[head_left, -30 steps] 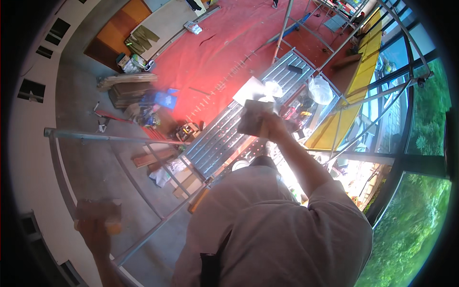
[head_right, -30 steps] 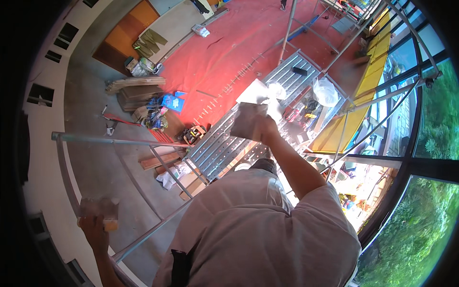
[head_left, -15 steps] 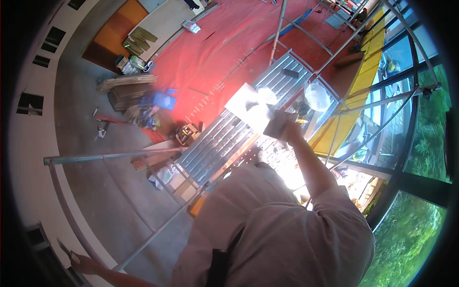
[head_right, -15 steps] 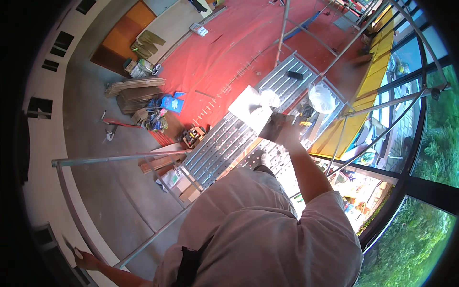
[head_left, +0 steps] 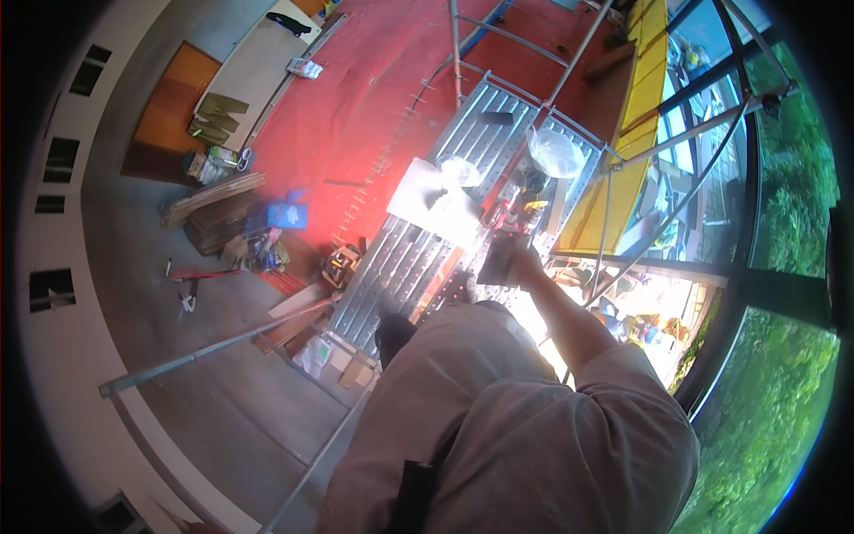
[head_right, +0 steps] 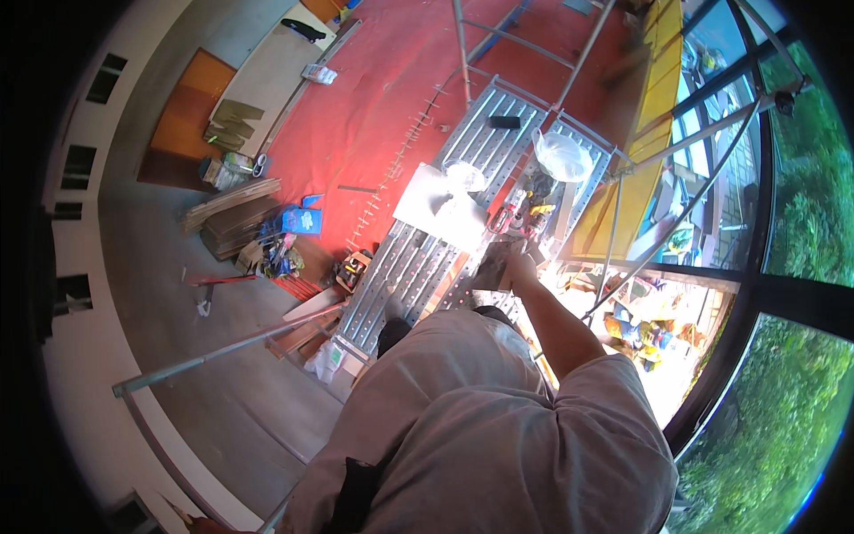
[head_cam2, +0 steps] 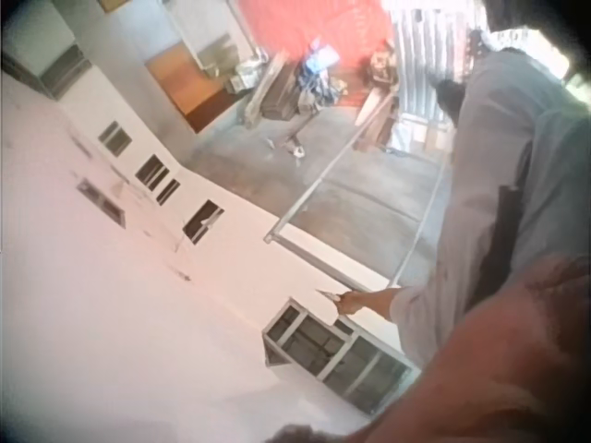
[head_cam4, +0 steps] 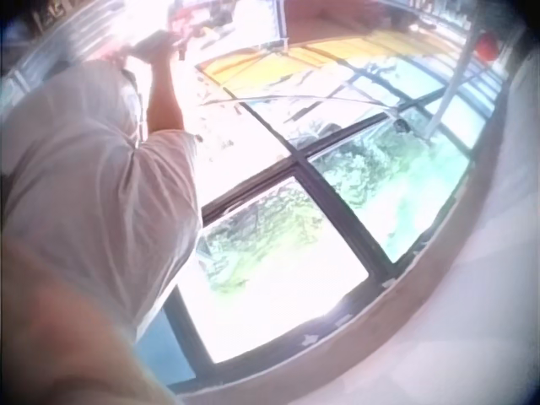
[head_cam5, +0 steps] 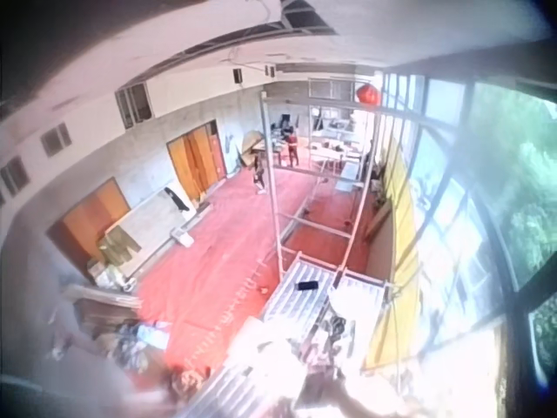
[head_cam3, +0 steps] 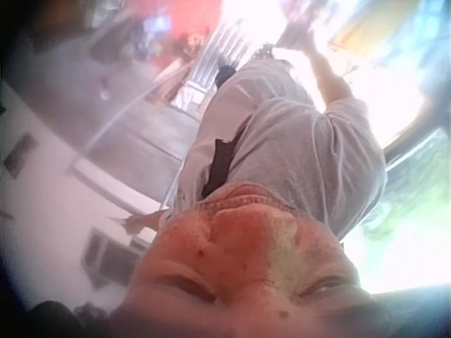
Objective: The person applies plaster to the ceiling using putty knives, gathers more plaster onto the tools, and receives a roll of tape from someone below.
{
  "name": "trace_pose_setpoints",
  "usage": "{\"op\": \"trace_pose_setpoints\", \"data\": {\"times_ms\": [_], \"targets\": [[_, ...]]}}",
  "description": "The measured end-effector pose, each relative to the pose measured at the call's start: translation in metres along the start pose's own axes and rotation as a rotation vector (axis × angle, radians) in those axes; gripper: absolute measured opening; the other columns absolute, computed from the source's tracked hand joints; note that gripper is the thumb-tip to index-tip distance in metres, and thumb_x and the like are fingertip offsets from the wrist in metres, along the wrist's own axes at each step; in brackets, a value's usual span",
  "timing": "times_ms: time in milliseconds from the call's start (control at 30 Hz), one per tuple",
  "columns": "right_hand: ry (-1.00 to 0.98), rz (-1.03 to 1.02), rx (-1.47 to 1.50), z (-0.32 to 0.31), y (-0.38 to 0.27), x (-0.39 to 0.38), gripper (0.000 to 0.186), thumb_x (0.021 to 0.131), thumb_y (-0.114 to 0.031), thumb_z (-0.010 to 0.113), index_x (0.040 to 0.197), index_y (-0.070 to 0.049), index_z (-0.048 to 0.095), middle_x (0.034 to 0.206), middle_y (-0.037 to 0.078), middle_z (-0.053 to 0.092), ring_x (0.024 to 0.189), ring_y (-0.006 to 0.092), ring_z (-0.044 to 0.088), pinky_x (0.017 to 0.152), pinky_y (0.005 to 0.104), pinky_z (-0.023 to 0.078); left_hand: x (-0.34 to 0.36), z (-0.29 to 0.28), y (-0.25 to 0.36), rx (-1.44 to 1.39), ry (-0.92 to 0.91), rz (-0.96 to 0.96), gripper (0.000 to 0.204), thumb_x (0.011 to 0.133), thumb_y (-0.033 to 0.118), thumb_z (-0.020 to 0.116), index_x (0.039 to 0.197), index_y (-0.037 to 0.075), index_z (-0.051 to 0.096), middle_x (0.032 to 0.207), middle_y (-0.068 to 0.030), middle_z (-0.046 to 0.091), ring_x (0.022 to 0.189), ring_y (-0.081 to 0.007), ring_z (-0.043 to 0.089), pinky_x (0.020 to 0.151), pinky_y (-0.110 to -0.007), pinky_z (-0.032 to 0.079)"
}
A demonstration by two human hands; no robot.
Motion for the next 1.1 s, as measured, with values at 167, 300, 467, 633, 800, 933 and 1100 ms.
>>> {"op": "trace_pose_setpoints", "data": {"times_ms": [167, 300, 467, 633, 800, 933, 1100], "targets": [[0.018, 0.317, 0.363, -0.027, -0.012, -0.035, 0.029, 0.089, -0.023, 0.057, 0.11, -0.004, 0.066, 0.1, 0.019, 0.068, 0.093, 0.0328, 0.067, 0.076, 0.0398, 0.053, 0.024, 0.017, 0.052, -0.236, 0.096, 0.041, 0.038, 0.095, 0.035, 0.058, 0.107, 0.001, 0.07, 0.103, -0.0162, 0.071, 0.088, -0.027, 0.069, 0.073, -0.044, 0.056], [0.144, 0.47, 0.337, -0.036, 0.024, -0.057, 0.026, 0.086, -0.021, 0.06, 0.103, -0.003, 0.067, 0.091, 0.018, 0.069, 0.084, 0.033, 0.069, 0.068, 0.0389, 0.055, 0.024, 0.085, 0.25, -0.741, -0.312, -0.04, 0.038, 0.093, 0.027, 0.065, 0.112, -0.006, 0.068, 0.104, -0.021, 0.071, 0.083, -0.0261, 0.071, 0.073, -0.037, 0.059], [-0.006, 0.364, 0.202, -0.028, -0.049, -0.043, 0.028, 0.08, -0.019, 0.065, 0.104, -0.006, 0.069, 0.089, 0.017, 0.07, 0.085, 0.0323, 0.07, 0.072, 0.0392, 0.055, -0.084, 0.172, 0.543, -0.883, -0.632, 0.764, 0.022, 0.096, 0.017, 0.053, 0.107, 0.001, 0.064, 0.106, -0.0196, 0.066, 0.106, -0.0326, 0.062, 0.097, -0.041, 0.048], [-0.036, 0.748, 0.651, 0.056, -0.015, -0.059, 0.031, 0.088, -0.026, 0.061, 0.111, -0.006, 0.065, 0.094, 0.015, 0.068, 0.088, 0.0278, 0.068, 0.072, 0.0376, 0.055, -0.257, -0.018, 0.795, -1.107, -1.113, 1.171, 0.019, 0.084, 0.016, 0.06, 0.094, 0.001, 0.064, 0.088, -0.0214, 0.064, 0.09, -0.0387, 0.062, 0.075, -0.048, 0.05], [0.222, 0.604, 0.923, 0.22, 0.07, -0.078, 0.044, 0.092, -0.035, 0.06, 0.123, -0.003, 0.058, 0.099, 0.017, 0.063, 0.091, 0.0314, 0.064, 0.079, 0.0379, 0.051, -0.376, -0.17, 0.93, -1.391, -0.843, 1.461, 0.025, 0.081, 0.014, 0.058, 0.101, 0.004, 0.069, 0.1, -0.021, 0.067, 0.1, -0.0383, 0.064, 0.087, -0.047, 0.049], [-0.057, 0.961, 0.93, 0.204, -0.042, -0.099, 0.04, 0.094, -0.026, 0.06, 0.128, -0.004, 0.056, 0.104, 0.014, 0.065, 0.093, 0.0265, 0.065, 0.081, 0.0359, 0.051, -0.443, -0.183, 0.952, -0.99, -1.228, 1.637, 0.033, 0.079, 0.015, 0.058, 0.109, 0.01, 0.069, 0.106, -0.0219, 0.065, 0.104, -0.0403, 0.061, 0.088, -0.048, 0.049], [0.234, 1.087, 1.264, 0.228, -0.046, -0.123, 0.038, 0.098, -0.035, 0.053, 0.111, 0.0, 0.061, 0.091, 0.006, 0.064, 0.079, 0.0156, 0.061, 0.07, 0.0324, 0.05, -0.532, -0.254, 1.023, -0.934, -1.078, 1.893, 0.025, 0.082, 0.011, 0.054, 0.102, 0.008, 0.068, 0.111, -0.0169, 0.066, 0.106, -0.0349, 0.062, 0.091, -0.047, 0.049]]}}
Point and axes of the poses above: each hand's wrist, its own x-axis towards the middle knuckle, its own z-axis out of the palm, y = z × x, the point moved 9 cm from there along x, towards the middle knuckle
